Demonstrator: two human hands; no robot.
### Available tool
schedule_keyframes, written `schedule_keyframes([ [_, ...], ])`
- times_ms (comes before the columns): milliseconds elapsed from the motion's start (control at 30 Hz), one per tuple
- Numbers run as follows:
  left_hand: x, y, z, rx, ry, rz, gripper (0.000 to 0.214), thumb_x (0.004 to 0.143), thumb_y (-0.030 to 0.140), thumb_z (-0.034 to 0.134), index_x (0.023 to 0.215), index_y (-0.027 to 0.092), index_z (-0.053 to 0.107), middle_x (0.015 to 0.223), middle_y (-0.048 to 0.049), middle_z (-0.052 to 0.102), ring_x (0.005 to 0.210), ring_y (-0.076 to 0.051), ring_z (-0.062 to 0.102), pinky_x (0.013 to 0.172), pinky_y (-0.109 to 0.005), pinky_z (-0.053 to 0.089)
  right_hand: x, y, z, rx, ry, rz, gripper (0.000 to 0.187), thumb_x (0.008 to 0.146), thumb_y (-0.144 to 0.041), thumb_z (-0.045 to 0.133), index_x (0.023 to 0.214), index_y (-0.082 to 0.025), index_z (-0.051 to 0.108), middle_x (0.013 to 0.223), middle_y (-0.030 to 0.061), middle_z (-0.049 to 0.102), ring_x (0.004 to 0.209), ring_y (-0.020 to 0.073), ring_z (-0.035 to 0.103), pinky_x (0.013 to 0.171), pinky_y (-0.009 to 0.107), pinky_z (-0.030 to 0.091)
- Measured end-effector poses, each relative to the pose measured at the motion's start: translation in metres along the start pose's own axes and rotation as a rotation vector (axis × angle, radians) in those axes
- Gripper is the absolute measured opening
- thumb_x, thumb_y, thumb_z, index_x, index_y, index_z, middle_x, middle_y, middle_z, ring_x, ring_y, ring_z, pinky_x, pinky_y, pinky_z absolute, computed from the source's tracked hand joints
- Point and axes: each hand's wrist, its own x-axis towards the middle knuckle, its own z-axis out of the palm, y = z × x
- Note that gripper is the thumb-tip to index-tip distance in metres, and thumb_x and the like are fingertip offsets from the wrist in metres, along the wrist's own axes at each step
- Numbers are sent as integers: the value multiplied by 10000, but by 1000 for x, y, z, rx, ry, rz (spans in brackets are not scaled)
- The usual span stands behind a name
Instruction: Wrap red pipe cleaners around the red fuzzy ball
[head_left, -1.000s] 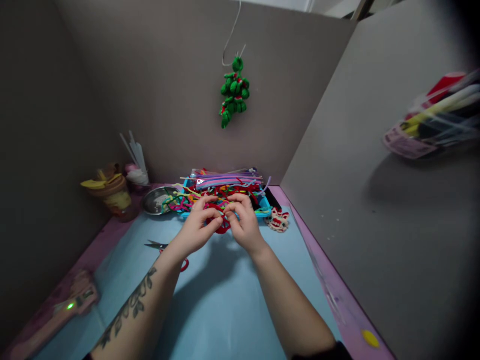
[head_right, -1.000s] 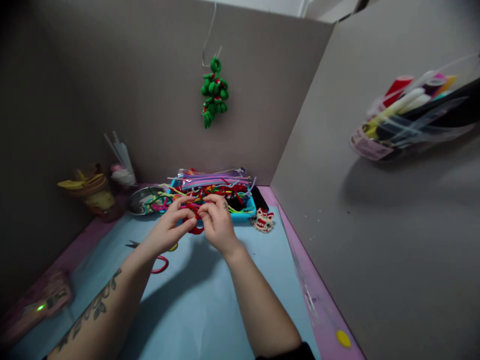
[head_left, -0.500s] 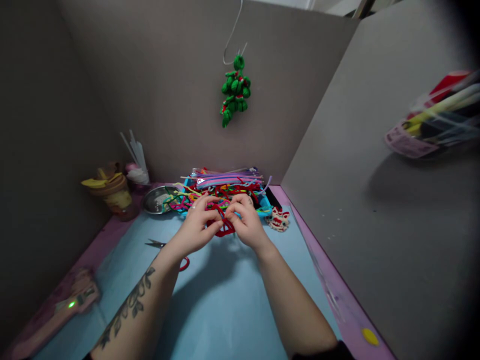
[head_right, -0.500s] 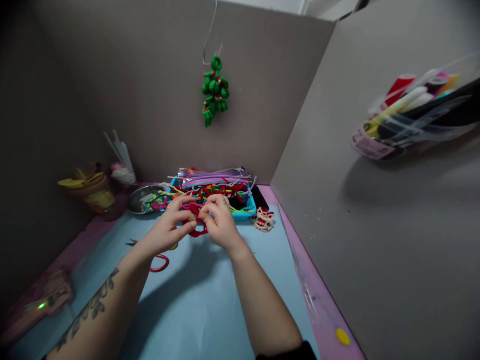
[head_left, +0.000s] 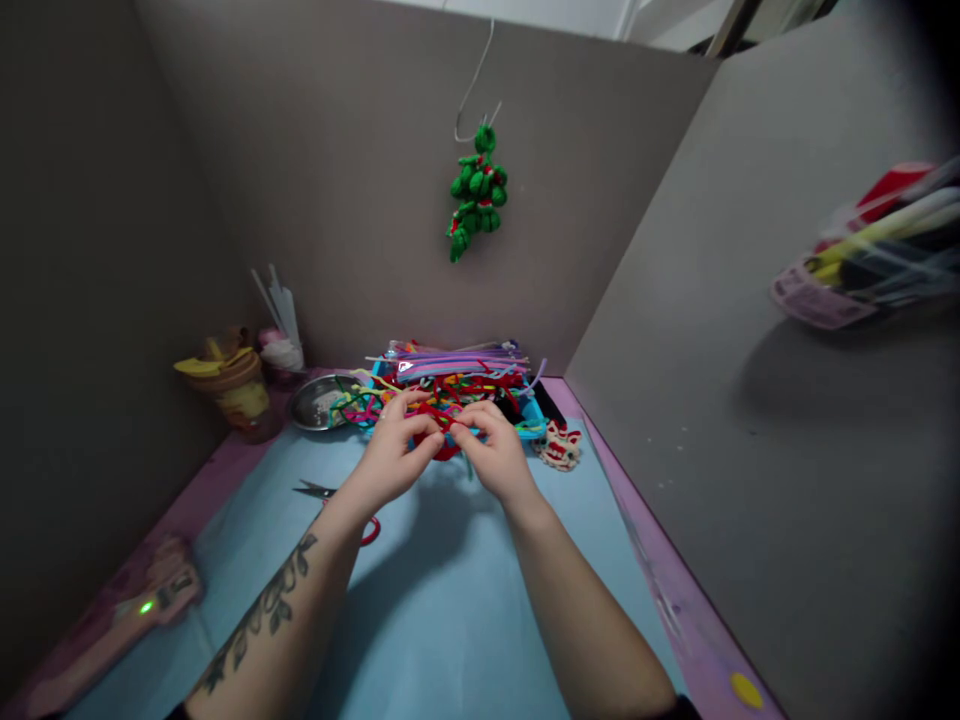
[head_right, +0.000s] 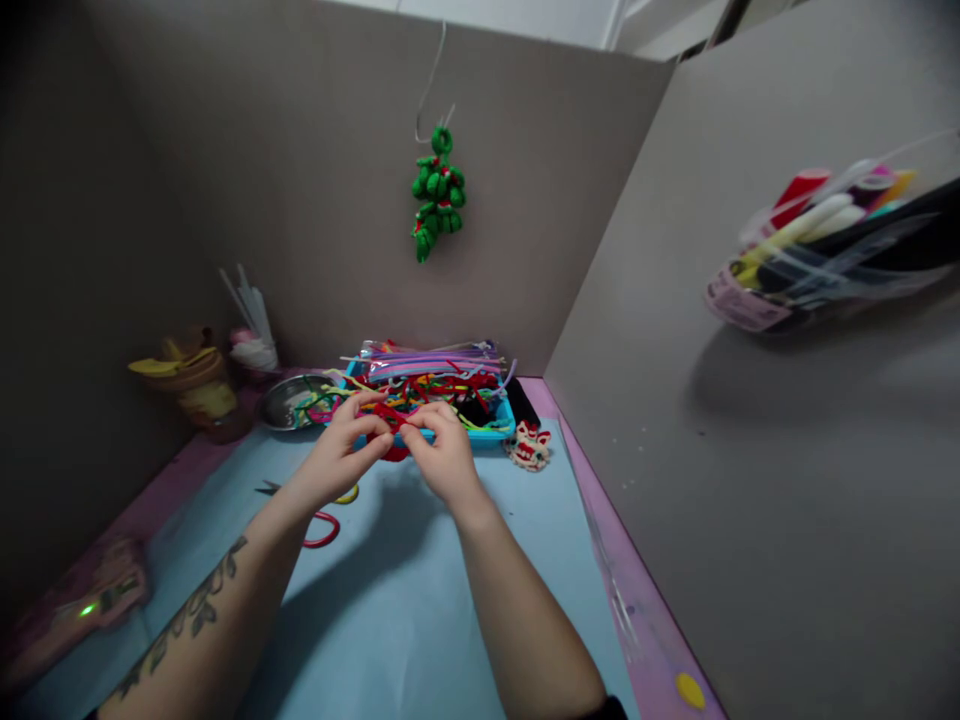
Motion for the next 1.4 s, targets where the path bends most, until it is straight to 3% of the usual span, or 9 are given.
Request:
schedule_keyframes([
  [267, 0, -1, 3, 0, 25, 7, 204, 839, 278, 529, 675, 198, 619, 1159, -92, 542, 1264, -274, 430, 1055, -468, 364, 0, -4, 2, 194, -16, 209, 134, 740, -275, 637, 841, -200, 682, 736, 2, 647, 670, 147, 566, 657, 283, 473],
  [567, -2, -4, 9, 45, 13, 12, 190, 838, 273, 542, 703, 186, 644, 1232, -102, 512, 1273, -285, 421, 1065, -492, 333, -1, -11, 1, 196, -73, 202, 132, 770, -306, 592, 703, -191, 590, 635, -32, 547, 604, 115, 481, 588, 240, 413],
  [667, -2, -2, 10, 48, 3, 29, 183, 853, 290, 526, 754, 193, 646, 1278, -100, 502, 1314, -281, 387, 1087, -489, 309, -1, -5, 2, 263, -33, 229, 154, 754, -317, 614, 679, -187, 583, 637, -38, 552, 609, 110, 486, 604, 236, 418],
  [833, 1, -7, 4, -7, 203, 6, 310, 866, 363, 506, 1134, 214, 552, 1345, -123, 466, 1318, -251, 398, 1094, -452, 316, 11, 15, -1, 751, 216, 504, 122, 690, -280, 692, 695, -198, 601, 632, -39, 617, 596, 121, 557, 594, 243, 470],
  [933, 4, -13, 2, -41, 271, -47, 304, 872, 393, 485, 1104, 207, 548, 1251, -115, 542, 1243, -242, 470, 1074, -430, 336, 18, 20, -4, 1068, 269, 652, 45, 773, -231, 613, 803, -210, 639, 774, -8, 711, 726, 151, 653, 682, 285, 541],
  [1033, 6, -18, 8, -99, 239, -107, 303, 848, 402, 512, 1066, 198, 560, 1187, -103, 584, 1175, -241, 518, 1038, -417, 367, 20, 20, -4, 1182, 243, 679, 123, 845, -200, 528, 866, -216, 648, 832, -8, 735, 800, 141, 680, 773, 295, 565],
  [1167, 7, -20, 23, -344, 155, -250, 429, 813, 449, 557, 1151, 186, 529, 1254, -120, 569, 1187, -251, 522, 993, -410, 402, 16, 20, -1, 1164, 155, 631, 107, 853, -200, 538, 884, -237, 634, 822, -26, 733, 822, 132, 679, 859, 312, 555],
  [1267, 7, -18, 30, -683, 114, -486, 529, 802, 480, 574, 1231, 192, 463, 1277, -138, 572, 1195, -259, 533, 947, -410, 428, 13, 18, 2, 1209, 117, 687, 125, 863, -183, 513, 868, -229, 629, 815, -17, 728, 815, 134, 674, 882, 323, 546],
  [1400, 8, -18, 25, -1120, -21, -672, 356, 813, 432, 590, 1089, 211, 551, 1087, -87, 665, 995, -219, 635, 790, -352, 491, 11, 13, 7, 1228, 55, 709, 105, 864, -193, 528, 837, -212, 628, 776, -13, 721, 783, 133, 673, 869, 316, 545],
])
